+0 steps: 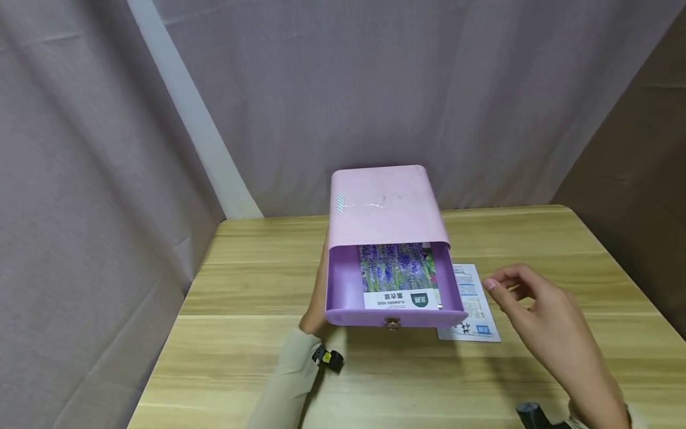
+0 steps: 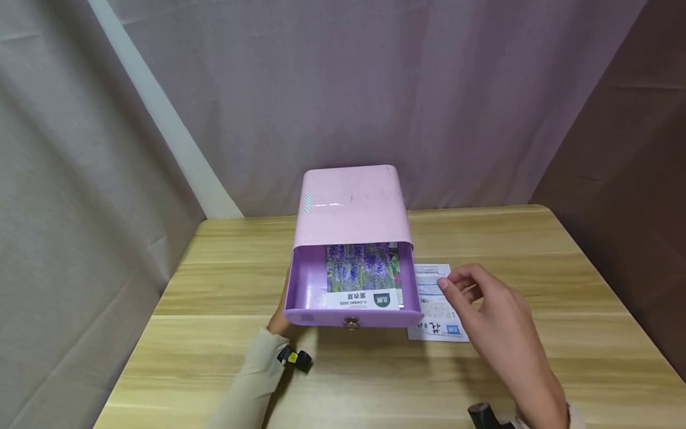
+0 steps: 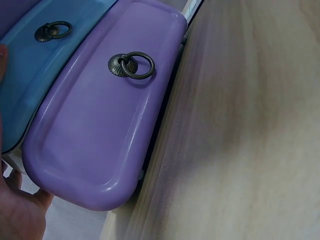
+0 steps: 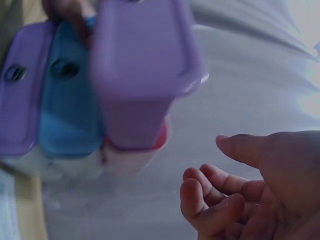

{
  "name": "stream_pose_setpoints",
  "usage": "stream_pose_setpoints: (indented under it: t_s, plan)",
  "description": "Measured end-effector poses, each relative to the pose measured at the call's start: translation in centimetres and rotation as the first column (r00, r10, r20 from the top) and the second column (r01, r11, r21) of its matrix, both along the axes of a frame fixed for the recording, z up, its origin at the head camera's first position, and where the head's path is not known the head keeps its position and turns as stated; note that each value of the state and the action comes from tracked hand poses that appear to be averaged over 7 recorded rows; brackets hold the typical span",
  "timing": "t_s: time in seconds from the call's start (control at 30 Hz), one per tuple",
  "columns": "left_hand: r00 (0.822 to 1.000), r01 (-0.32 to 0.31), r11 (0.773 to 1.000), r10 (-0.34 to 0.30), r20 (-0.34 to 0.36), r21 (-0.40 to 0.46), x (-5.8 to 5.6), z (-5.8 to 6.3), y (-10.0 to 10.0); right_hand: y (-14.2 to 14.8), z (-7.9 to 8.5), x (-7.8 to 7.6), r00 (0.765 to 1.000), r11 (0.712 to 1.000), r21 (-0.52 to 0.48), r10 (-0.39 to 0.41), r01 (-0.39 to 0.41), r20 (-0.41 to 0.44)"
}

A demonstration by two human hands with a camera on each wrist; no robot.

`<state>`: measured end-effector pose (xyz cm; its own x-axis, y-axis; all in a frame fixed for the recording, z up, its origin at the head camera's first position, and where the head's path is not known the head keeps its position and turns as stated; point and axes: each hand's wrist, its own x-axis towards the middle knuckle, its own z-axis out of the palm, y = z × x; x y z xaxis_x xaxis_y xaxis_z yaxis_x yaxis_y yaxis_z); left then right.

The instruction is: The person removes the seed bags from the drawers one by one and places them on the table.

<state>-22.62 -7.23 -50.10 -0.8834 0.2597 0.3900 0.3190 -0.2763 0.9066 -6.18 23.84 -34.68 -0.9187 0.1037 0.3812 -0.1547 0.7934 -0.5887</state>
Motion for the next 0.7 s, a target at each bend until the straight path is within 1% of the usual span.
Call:
stream_pose_setpoints:
  t_s: [0.1, 0.2, 0.27, 0.3, 0.43, 0.57, 0.7]
  plan:
    - [1.000, -0.022, 0.999, 0.021, -0.023, -0.026, 0.1, 0.1, -0.1, -1.0, 1.2, 0.5, 1.000, 1.000, -0.006, 0.022, -0.022, 0.000]
    - [0.999, -0.027, 0.999, 0.026, -0.038, -0.027, 0.1, 0.2, -0.1, -1.9, 2.1, 0.9, 1.000, 1.000, 0.006, 0.030, -0.030, -0.005]
    - [0.999, -0.024, 1.000, 0.023, -0.045, -0.019, 0.1, 0.4, 0.0, -2.5, 2.6, 0.9, 1.000, 0.999, 0.038, 0.030, -0.030, -0.001]
    - [0.999, -0.019, 1.000, 0.018, -0.046, -0.013, 0.1, 0.4, 0.0, -2.8, 2.8, 0.8, 0.999, 0.998, 0.051, 0.032, -0.033, 0.016]
    - [0.998, -0.022, 1.000, 0.022, -0.060, -0.005, 0.1, 0.5, 0.0, -3.7, 3.6, -0.3, 0.996, 0.991, 0.110, 0.073, -0.079, 0.057]
    - [0.997, -0.030, 0.999, 0.029, -0.070, -0.014, 0.3, 0.6, 0.0, -4.4, 4.1, -1.4, 0.989, 0.982, 0.132, 0.124, -0.134, 0.080]
    - [0.997, -0.027, 1.000, 0.026, -0.068, -0.017, 0.4, 0.7, 0.1, -5.1, 4.2, -2.2, 0.976, 0.977, 0.127, 0.150, -0.171, 0.158]
